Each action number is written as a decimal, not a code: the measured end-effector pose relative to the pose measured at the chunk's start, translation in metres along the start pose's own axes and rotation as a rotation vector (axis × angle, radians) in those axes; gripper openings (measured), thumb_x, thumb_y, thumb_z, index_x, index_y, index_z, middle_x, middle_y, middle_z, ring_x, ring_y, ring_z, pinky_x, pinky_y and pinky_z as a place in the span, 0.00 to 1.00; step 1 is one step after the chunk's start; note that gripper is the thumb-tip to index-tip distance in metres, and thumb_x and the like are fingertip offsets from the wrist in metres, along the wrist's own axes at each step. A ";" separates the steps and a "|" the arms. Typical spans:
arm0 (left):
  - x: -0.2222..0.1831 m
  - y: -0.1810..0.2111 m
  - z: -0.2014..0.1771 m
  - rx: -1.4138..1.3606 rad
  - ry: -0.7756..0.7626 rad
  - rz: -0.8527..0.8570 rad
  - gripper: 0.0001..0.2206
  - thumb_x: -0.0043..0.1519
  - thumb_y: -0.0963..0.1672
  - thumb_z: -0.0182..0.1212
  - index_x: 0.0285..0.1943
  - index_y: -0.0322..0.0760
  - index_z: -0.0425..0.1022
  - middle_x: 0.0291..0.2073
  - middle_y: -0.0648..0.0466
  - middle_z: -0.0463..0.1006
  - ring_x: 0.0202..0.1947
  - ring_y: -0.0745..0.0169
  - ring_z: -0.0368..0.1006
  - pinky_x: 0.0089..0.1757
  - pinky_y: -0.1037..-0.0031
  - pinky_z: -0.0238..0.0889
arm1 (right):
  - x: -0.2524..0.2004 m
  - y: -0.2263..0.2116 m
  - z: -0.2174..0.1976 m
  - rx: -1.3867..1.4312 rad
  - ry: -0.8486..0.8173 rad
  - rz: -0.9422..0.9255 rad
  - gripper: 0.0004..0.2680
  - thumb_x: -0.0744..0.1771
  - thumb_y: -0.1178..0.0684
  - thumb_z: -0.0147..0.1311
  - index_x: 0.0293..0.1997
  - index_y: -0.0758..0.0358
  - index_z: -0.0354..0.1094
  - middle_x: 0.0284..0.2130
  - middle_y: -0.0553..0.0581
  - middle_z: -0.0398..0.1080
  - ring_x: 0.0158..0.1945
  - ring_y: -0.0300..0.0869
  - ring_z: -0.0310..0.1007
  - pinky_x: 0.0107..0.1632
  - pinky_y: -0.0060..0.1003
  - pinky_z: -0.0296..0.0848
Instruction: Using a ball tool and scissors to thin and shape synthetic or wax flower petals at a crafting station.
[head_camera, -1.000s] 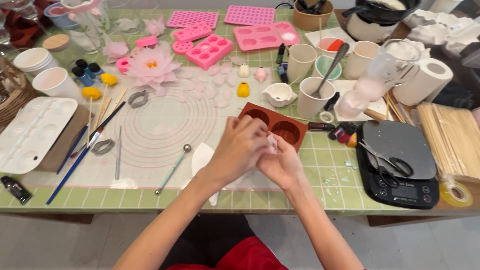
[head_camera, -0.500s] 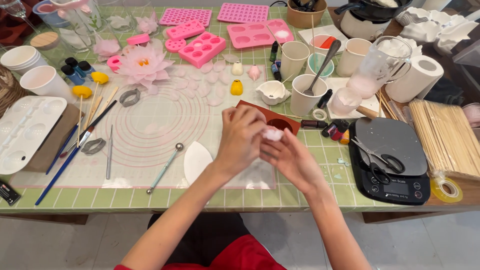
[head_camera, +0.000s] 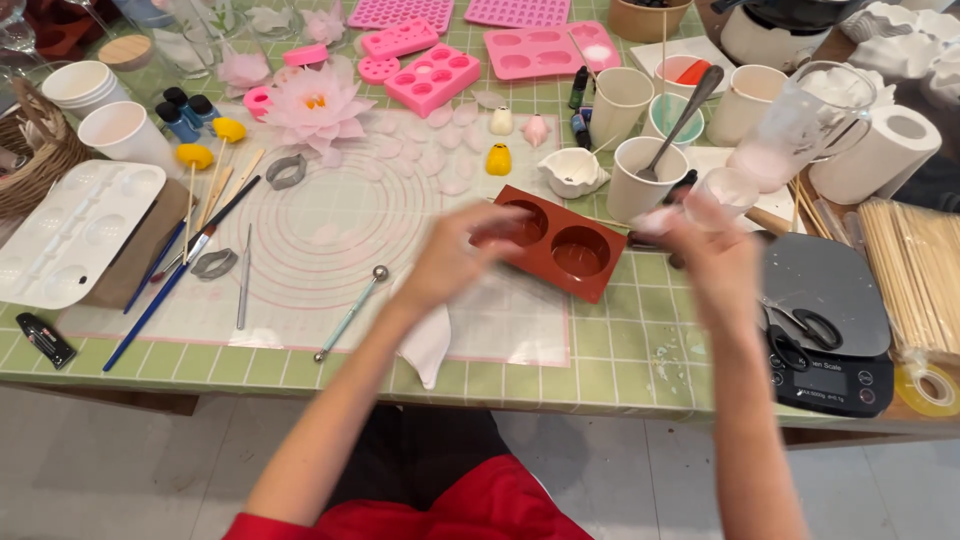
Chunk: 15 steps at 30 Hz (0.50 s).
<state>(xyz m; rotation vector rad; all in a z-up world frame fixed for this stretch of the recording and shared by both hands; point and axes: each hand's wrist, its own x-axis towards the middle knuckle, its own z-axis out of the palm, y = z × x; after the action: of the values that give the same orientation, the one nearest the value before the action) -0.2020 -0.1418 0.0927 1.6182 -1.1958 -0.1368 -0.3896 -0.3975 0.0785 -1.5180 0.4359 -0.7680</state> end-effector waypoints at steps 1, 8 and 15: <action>-0.002 -0.026 -0.021 -0.001 -0.001 -0.001 0.18 0.56 0.39 0.70 0.56 0.36 0.79 0.47 0.52 0.82 0.44 0.63 0.78 0.47 0.70 0.72 | 0.017 0.007 -0.024 0.000 0.001 0.001 0.16 0.69 0.58 0.56 0.65 0.71 0.64 0.45 0.59 0.78 0.48 0.41 0.78 0.52 0.34 0.75; -0.032 -0.143 -0.162 0.379 0.221 -0.304 0.09 0.61 0.36 0.61 0.46 0.36 0.84 0.39 0.49 0.83 0.39 0.60 0.77 0.40 0.69 0.69 | 0.095 0.038 -0.107 -0.623 0.308 -0.284 0.09 0.69 0.57 0.67 0.48 0.71 0.73 0.38 0.60 0.79 0.39 0.43 0.80 0.39 0.36 0.77; -0.048 -0.184 -0.176 0.610 0.147 -0.479 0.12 0.58 0.37 0.58 0.43 0.41 0.86 0.37 0.44 0.78 0.37 0.50 0.76 0.43 0.63 0.69 | 0.116 0.077 -0.114 -1.173 0.398 -0.352 0.07 0.67 0.49 0.70 0.41 0.61 0.82 0.32 0.59 0.78 0.35 0.53 0.77 0.41 0.48 0.72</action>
<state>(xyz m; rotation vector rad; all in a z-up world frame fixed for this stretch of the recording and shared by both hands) -0.0036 -0.0019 0.0015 2.3900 -0.7479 0.0543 -0.3736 -0.5672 0.0217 -2.5796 1.0494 -1.1919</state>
